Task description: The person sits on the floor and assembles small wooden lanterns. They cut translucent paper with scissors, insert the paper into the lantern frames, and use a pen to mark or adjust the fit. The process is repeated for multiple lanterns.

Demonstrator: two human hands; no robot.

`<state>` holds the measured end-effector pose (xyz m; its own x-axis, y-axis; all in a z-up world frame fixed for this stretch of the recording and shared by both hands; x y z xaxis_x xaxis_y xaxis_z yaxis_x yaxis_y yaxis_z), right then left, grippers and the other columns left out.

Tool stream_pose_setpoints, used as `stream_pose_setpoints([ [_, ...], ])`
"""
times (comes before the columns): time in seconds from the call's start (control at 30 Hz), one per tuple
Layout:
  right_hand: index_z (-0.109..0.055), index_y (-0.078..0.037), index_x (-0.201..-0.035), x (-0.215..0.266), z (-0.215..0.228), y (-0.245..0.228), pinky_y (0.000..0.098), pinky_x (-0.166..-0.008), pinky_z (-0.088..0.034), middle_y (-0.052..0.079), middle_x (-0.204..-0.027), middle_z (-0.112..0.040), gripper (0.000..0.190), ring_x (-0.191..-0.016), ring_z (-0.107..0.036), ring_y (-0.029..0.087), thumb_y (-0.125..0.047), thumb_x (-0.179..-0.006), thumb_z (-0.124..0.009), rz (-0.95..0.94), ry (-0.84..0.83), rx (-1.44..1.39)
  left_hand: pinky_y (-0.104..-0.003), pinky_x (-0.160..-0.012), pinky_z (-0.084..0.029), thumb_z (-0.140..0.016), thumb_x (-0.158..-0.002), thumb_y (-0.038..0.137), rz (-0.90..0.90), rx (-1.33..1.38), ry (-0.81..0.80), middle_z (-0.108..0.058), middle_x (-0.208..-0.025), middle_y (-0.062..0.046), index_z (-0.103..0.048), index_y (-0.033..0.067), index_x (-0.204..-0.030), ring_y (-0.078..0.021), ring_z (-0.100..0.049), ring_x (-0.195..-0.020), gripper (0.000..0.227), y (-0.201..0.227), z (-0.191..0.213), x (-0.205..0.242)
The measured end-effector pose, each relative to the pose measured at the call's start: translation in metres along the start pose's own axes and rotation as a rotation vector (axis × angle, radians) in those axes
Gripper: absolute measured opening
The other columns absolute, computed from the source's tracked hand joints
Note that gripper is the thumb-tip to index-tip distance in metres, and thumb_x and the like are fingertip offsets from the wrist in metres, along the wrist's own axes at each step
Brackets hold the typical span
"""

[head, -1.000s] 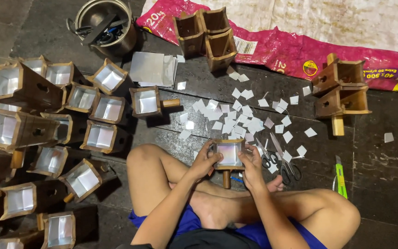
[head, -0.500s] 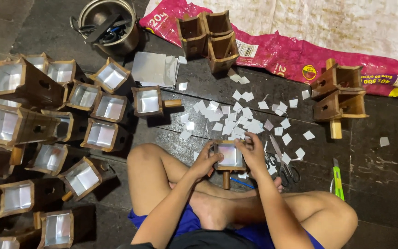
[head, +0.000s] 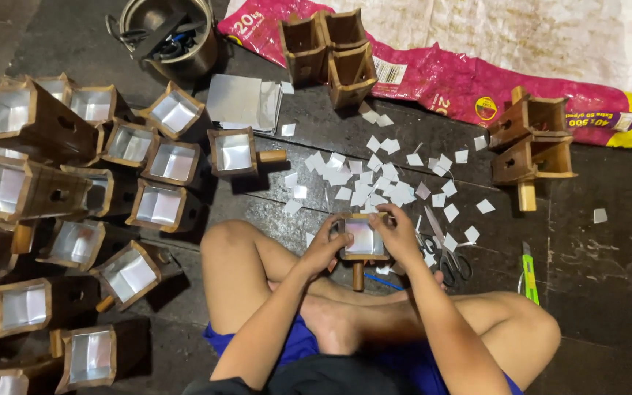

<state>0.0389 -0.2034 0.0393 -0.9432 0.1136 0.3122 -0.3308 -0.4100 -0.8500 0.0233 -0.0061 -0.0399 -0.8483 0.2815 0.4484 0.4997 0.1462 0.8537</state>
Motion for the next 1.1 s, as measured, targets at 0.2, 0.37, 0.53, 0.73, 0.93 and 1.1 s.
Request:
stream_pose_setpoints([
  [0.2, -0.072, -0.012, -0.119, 0.067, 0.009, -0.032, 0.0483, -0.104, -0.045, 0.021, -0.131, -0.051, 0.055, -0.123, -0.054, 0.045, -0.023, -0.068, -0.090, 0.818, 0.200, 0.381, -0.024, -0.046, -0.054, -0.073, -0.093, 0.042, -0.038, -0.018, 0.005, -0.072, -0.105, -0.019, -0.040, 0.0130, -0.153, -0.0191, -0.067, -0.071, 0.075, -0.012, -0.002, -0.008],
  [0.37, -0.075, -0.020, -0.092, 0.071, 0.014, -0.026, 0.0568, -0.107, -0.036, 0.014, -0.127, -0.055, 0.030, -0.130, -0.048, 0.040, -0.035, -0.069, -0.087, 0.971, 0.195, 0.711, -0.041, -0.079, -0.059, -0.072, -0.092, 0.048, -0.030, -0.243, 0.120, -0.073, -0.117, -0.020, -0.033, 0.0092, -0.158, -0.0331, -0.070, -0.109, 0.086, 0.040, -0.018, 0.043],
  [0.53, -0.072, -0.015, -0.080, 0.062, 0.012, -0.012, 0.0613, -0.109, -0.031, 0.010, -0.123, -0.060, 0.021, -0.132, -0.047, 0.035, -0.035, -0.081, -0.078, 0.955, 0.147, 0.766, -0.053, -0.102, -0.051, -0.070, -0.090, 0.049, -0.224, -0.904, 0.373, -0.066, -0.128, -0.017, -0.053, 0.0096, -0.145, -0.0379, -0.059, -0.127, 0.070, 0.093, -0.032, 0.098],
  [0.73, -0.070, -0.014, -0.079, 0.062, 0.015, -0.019, 0.0617, -0.109, -0.032, 0.007, -0.117, -0.061, 0.026, -0.129, -0.049, 0.033, -0.039, -0.085, -0.075, 0.991, 0.136, 0.818, -0.064, -0.105, -0.040, -0.079, -0.079, 0.036, -0.837, -1.470, 0.176, -0.055, -0.136, -0.009, -0.076, 0.0215, -0.107, -0.0404, -0.044, -0.136, 0.032, 0.079, -0.029, 0.095],
  [0.93, -0.073, -0.014, -0.089, 0.069, 0.026, -0.019, 0.0610, -0.115, -0.025, 0.010, -0.129, -0.056, 0.021, -0.131, -0.044, 0.032, -0.024, -0.071, -0.078, 0.947, 0.118, 0.806, -0.057, -0.109, -0.034, -0.072, -0.081, 0.027, -0.994, -1.406, 0.229, -0.058, -0.130, -0.007, -0.075, 0.0133, -0.096, -0.0371, -0.043, -0.135, 0.020, 0.070, -0.026, 0.081],
  [1.1, -0.072, -0.017, -0.081, 0.063, 0.026, -0.011, 0.0584, -0.107, -0.034, 0.005, -0.117, -0.060, 0.019, -0.130, -0.047, 0.030, -0.031, -0.075, -0.082, 0.987, 0.130, 0.901, -0.056, -0.101, -0.044, -0.079, -0.081, 0.036, -0.943, -1.492, 0.189, -0.061, -0.118, -0.001, -0.076, 0.0207, -0.093, -0.0357, -0.049, -0.133, 0.020, 0.065, -0.023, 0.070],
])
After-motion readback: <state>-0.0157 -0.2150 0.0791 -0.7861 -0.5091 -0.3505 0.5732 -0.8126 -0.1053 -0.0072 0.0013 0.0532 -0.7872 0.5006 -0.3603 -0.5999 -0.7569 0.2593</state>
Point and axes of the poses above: each hand's wrist, its own x-axis away from the middle knuckle, its own z-axis out of the back of the hand, y = z × x, the point moved 1 cm from there along -x, towards the middle knuckle
